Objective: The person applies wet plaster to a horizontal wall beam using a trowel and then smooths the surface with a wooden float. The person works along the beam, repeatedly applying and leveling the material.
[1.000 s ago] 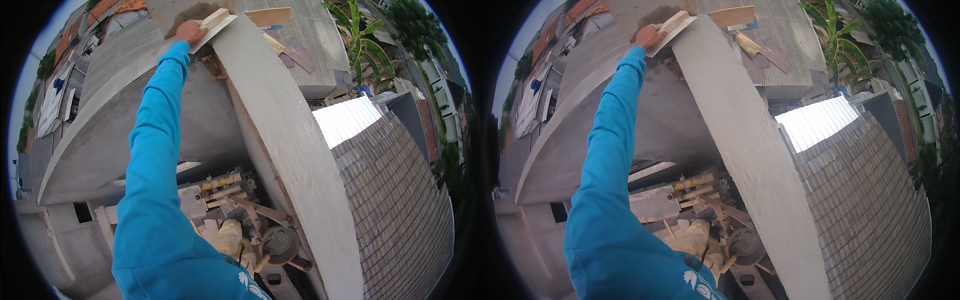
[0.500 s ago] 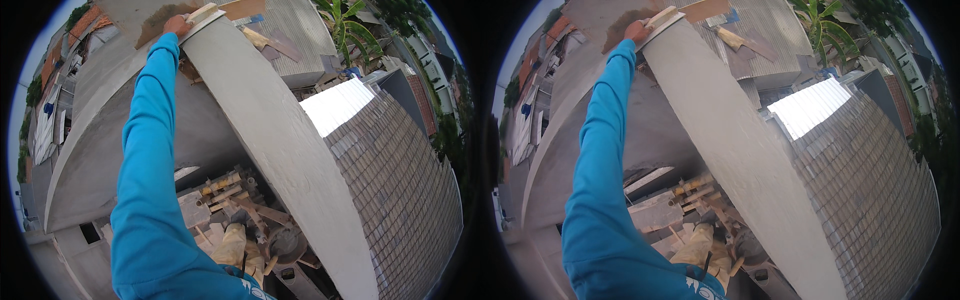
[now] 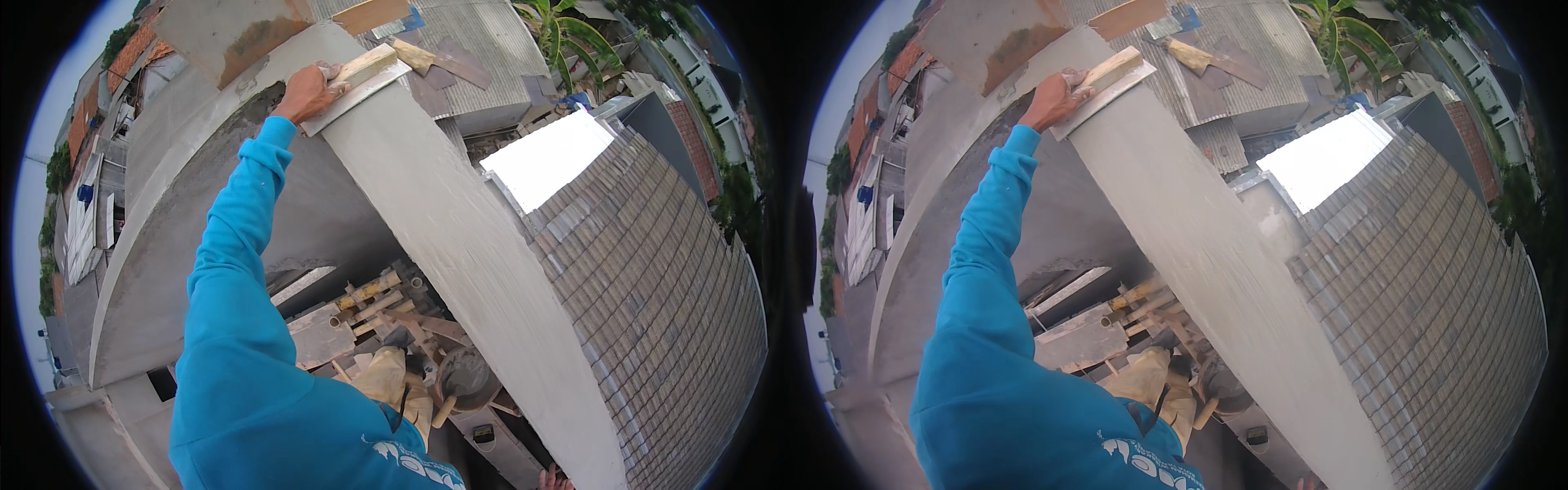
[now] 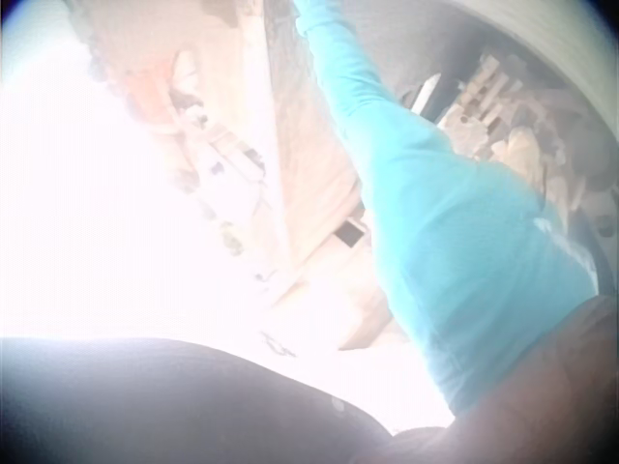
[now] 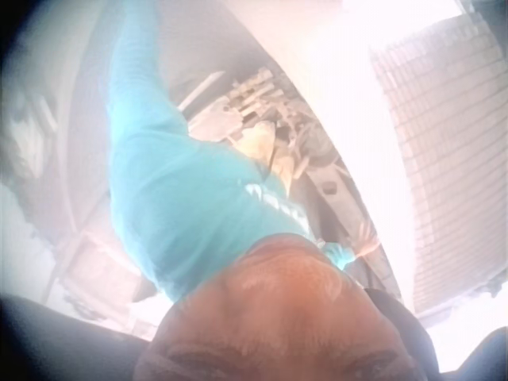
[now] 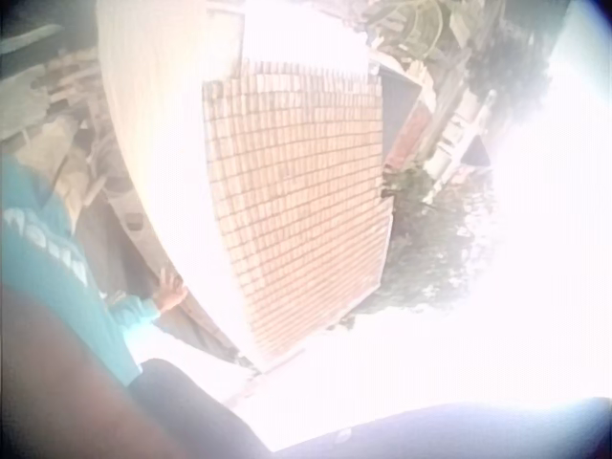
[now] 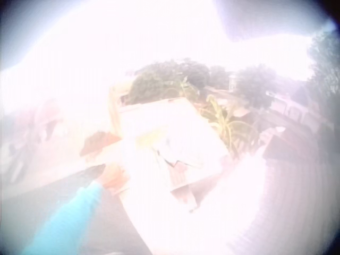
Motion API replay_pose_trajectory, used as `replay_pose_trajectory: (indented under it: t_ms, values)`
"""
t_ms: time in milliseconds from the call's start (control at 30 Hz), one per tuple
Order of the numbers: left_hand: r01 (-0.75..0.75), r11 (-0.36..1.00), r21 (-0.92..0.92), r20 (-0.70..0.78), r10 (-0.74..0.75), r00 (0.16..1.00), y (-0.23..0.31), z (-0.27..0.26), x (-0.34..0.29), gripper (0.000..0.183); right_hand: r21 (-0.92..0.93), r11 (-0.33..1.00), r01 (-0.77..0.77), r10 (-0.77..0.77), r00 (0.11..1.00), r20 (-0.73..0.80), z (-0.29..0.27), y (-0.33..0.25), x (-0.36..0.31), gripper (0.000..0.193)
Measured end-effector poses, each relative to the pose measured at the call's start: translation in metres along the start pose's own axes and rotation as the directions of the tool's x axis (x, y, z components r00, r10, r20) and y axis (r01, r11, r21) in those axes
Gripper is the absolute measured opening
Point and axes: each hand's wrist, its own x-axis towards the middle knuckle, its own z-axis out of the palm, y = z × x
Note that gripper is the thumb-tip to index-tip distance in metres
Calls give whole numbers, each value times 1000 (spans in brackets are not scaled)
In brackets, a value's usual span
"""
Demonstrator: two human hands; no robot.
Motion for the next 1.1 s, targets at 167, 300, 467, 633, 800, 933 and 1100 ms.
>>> replay_pose_trajectory:
  t_ms: [167, 300, 467, 633, 800, 933, 1100]
  values:
    - [-107, 979, -173, 59, 119, 991, 100, -7, -65, 43, 55, 998, 41, -41, 999, -12, 31, -10, -18, 44]
    - [-239, 953, -188, 23, 248, 969, 171, -1, -112, 41, 101, 991, 89, -92, 996, 17, 15, 5, -14, 47]
    - [-224, 949, -222, 69, 244, 967, 247, -3, -192, 44, 15, 998, 67, -67, 996, 58, 14, 7, 2, 50]
    - [-305, 900, -310, 73, 342, 937, 328, 2, -261, 49, 57, 996, 64, -69, 994, 83, 3, 14, 3, 47]
    - [-336, 777, -533, 81, 442, 893, 383, 8, -312, 52, 59, 996, 61, -68, 992, 111, 9, 8, 0, 45]
    - [-197, 915, -352, -72, 183, 980, 346, -10, -269, 50, 55, 995, 83, -88, 991, 102, 8, 12, -1, 44]
    - [-38, 980, -197, -87, 21, 996, 286, 6, -238, 49, 63, 994, 90, -97, 988, 124, 11, 10, -2, 49]
